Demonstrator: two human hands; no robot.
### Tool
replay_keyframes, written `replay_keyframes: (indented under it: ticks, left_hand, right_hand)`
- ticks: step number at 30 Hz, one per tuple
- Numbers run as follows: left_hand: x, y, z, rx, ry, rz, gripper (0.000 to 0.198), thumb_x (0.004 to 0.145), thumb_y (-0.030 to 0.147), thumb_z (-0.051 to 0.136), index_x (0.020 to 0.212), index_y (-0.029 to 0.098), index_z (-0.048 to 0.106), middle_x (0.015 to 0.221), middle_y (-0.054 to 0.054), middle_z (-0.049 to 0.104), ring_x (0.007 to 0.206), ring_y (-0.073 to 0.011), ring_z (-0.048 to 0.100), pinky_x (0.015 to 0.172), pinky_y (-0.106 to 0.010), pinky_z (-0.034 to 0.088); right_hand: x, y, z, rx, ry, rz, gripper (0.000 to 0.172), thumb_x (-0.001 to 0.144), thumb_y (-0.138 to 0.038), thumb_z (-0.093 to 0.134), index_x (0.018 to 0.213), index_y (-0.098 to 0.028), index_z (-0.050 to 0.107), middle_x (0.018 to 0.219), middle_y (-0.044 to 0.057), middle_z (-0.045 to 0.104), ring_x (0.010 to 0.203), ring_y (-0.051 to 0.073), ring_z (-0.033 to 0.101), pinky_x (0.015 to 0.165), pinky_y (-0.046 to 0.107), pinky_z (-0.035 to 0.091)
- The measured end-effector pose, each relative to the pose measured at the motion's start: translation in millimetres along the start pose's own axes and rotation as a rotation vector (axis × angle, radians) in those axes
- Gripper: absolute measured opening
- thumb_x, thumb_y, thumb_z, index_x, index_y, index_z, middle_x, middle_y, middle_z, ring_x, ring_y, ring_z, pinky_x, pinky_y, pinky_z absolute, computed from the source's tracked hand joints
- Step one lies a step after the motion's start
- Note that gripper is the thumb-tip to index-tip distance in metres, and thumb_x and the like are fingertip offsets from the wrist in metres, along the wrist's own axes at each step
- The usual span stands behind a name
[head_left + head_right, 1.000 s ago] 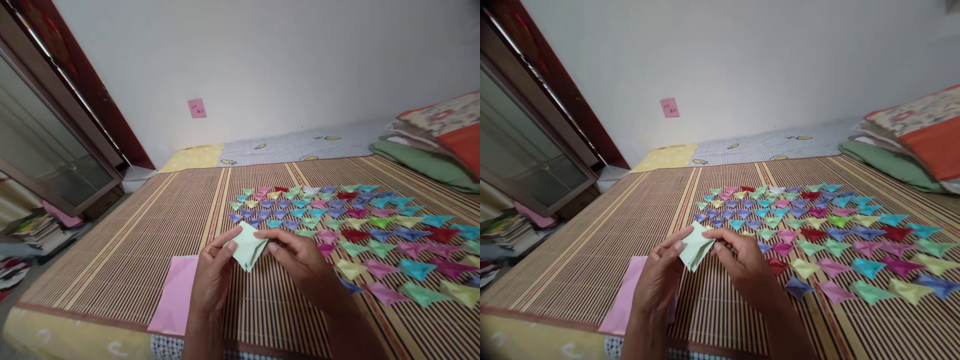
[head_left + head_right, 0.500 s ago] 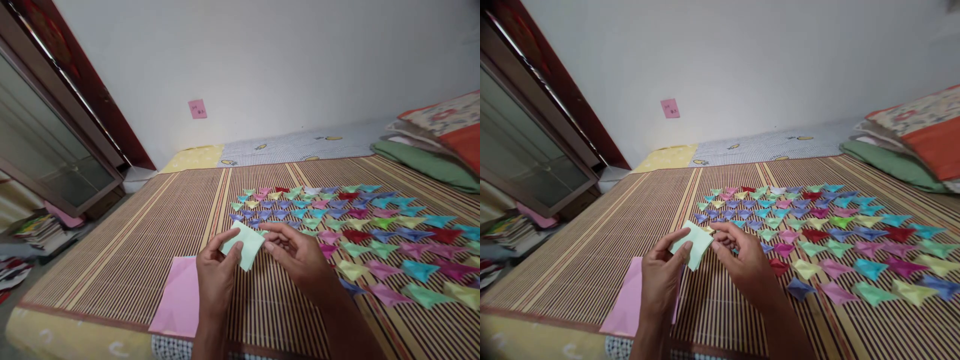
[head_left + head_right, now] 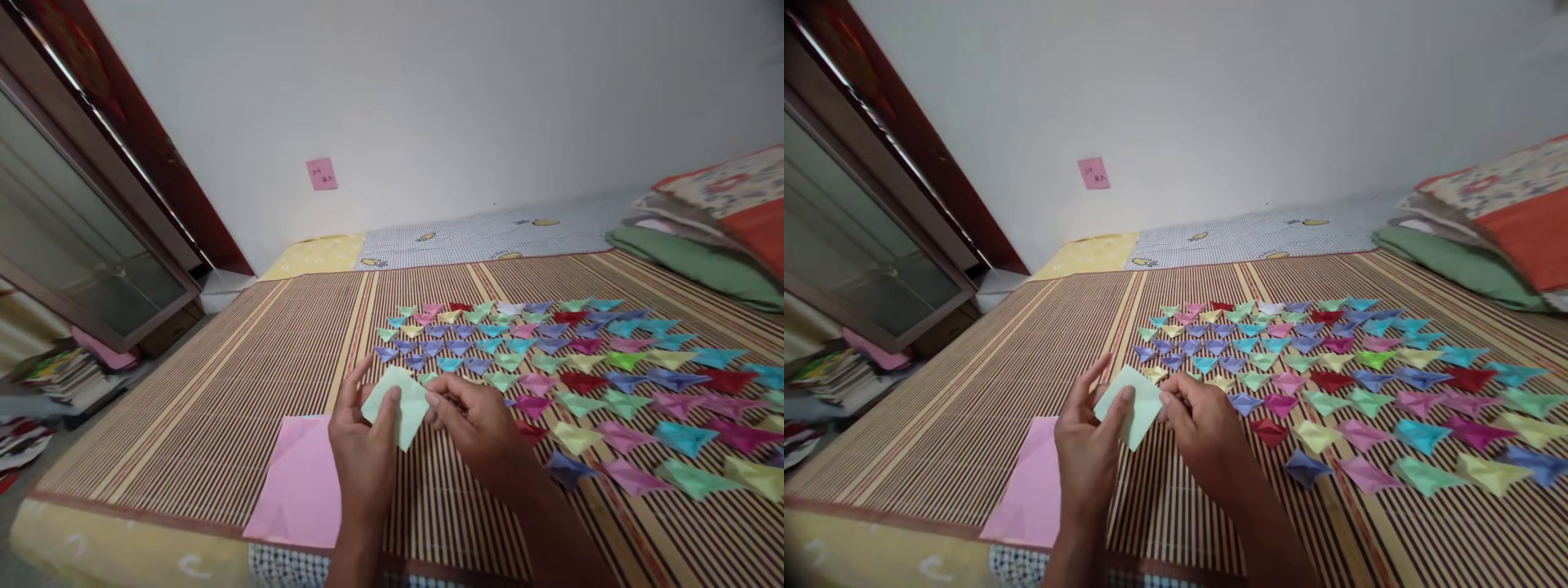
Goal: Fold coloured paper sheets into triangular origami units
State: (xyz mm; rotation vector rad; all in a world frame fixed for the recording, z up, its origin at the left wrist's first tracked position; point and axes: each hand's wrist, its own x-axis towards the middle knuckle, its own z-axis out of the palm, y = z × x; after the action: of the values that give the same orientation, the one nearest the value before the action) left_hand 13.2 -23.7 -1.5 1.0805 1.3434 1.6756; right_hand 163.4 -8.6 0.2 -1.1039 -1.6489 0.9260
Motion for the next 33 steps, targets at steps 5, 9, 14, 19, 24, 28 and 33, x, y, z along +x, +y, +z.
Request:
replay_keyframes:
  ticks: [5, 9, 14, 19, 24, 28, 33]
  left_hand:
    - [13.4, -5.1, -16.4, -0.272, -0.261, -0.342, 0.033, 0.067, 0.035, 0.092, 0.084, 0.011, 0.078, 0.072, -0.005, 0.075, 0.059, -0.0139, 0.064, 0.058, -0.024, 0.051]
    - [13.6, -6.9, -20.0, -0.281, -0.272, -0.361, 0.031, 0.064, 0.032, 0.094, 0.082, 0.011, 0.078, 0.072, -0.005, 0.076, 0.06, -0.0126, 0.064, 0.059, -0.022, 0.05]
    - [10.8, -10.2, -17.4, -0.118, -0.21, -0.286, 0.031, 0.067, 0.035, 0.092, 0.08, 0.012, 0.076, 0.067, -0.001, 0.071, 0.058, -0.0129, 0.062, 0.057, -0.023, 0.048]
    - [10.5, -8.0, -14.4, -0.152, -0.22, -0.296, 0.032, 0.071, 0.041, 0.089, 0.075, 0.014, 0.073, 0.064, 0.0, 0.068, 0.055, -0.0115, 0.058, 0.054, -0.022, 0.046]
    - [10.7, -4.9, -17.6, -0.157, -0.261, -0.205, 0.024, 0.076, 0.038, 0.085, 0.077, 0.015, 0.077, 0.071, -0.002, 0.071, 0.063, -0.0132, 0.06, 0.061, -0.023, 0.049]
    - [6.4, 3.8, -14.9, 0.051, -0.258, -0.057, 0.018, 0.079, 0.034, 0.082, 0.075, 0.016, 0.077, 0.068, 0.0, 0.066, 0.062, -0.0132, 0.056, 0.057, -0.022, 0.044]
    - [-1.1, 10.5, -5.2, 0.181, -0.269, 0.048, 0.014, 0.081, 0.027, 0.078, 0.072, 0.017, 0.075, 0.067, 0.001, 0.064, 0.063, -0.0135, 0.056, 0.057, -0.022, 0.043]
  right_hand:
    - [-0.1, 0.7, -4.9, 0.143, -0.095, 0.003, 0.024, 0.1, -0.03, 0.05, 0.081, -0.021, 0.061, 0.068, -0.001, 0.063, 0.065, 0.016, 0.058, 0.065, 0.028, 0.044]
    - [-0.4, -0.3, -5.3, 0.186, -0.108, 0.001, 0.027, 0.102, -0.032, 0.05, 0.08, -0.02, 0.061, 0.068, -0.002, 0.062, 0.065, 0.015, 0.057, 0.065, 0.028, 0.043]
    - [0.9, -3.3, 0.0, 0.128, -0.093, 0.025, 0.028, 0.098, -0.037, 0.057, 0.076, -0.02, 0.061, 0.065, -0.003, 0.054, 0.06, 0.014, 0.048, 0.057, 0.027, 0.035]
    - [2.5, 1.2, 4.1, 0.072, -0.047, -0.034, 0.03, 0.099, -0.031, 0.053, 0.072, -0.02, 0.06, 0.064, -0.004, 0.05, 0.061, 0.014, 0.047, 0.058, 0.028, 0.034]
    - [2.0, 3.2, -1.6, 0.085, -0.071, -0.021, 0.029, 0.1, -0.033, 0.053, 0.076, -0.02, 0.064, 0.066, -0.003, 0.055, 0.064, 0.016, 0.05, 0.06, 0.028, 0.037]
    - [0.8, -2.1, -1.6, 0.111, 0.006, -0.03, 0.013, 0.096, -0.031, 0.063, 0.097, -0.021, 0.071, 0.086, 0.001, 0.07, 0.079, 0.019, 0.063, 0.072, 0.031, 0.046]
    - [0.2, -10.3, 6.3, 0.062, 0.112, -0.187, 0.012, 0.096, -0.022, 0.061, 0.09, -0.022, 0.072, 0.088, 0.002, 0.069, 0.088, 0.02, 0.065, 0.08, 0.033, 0.047]
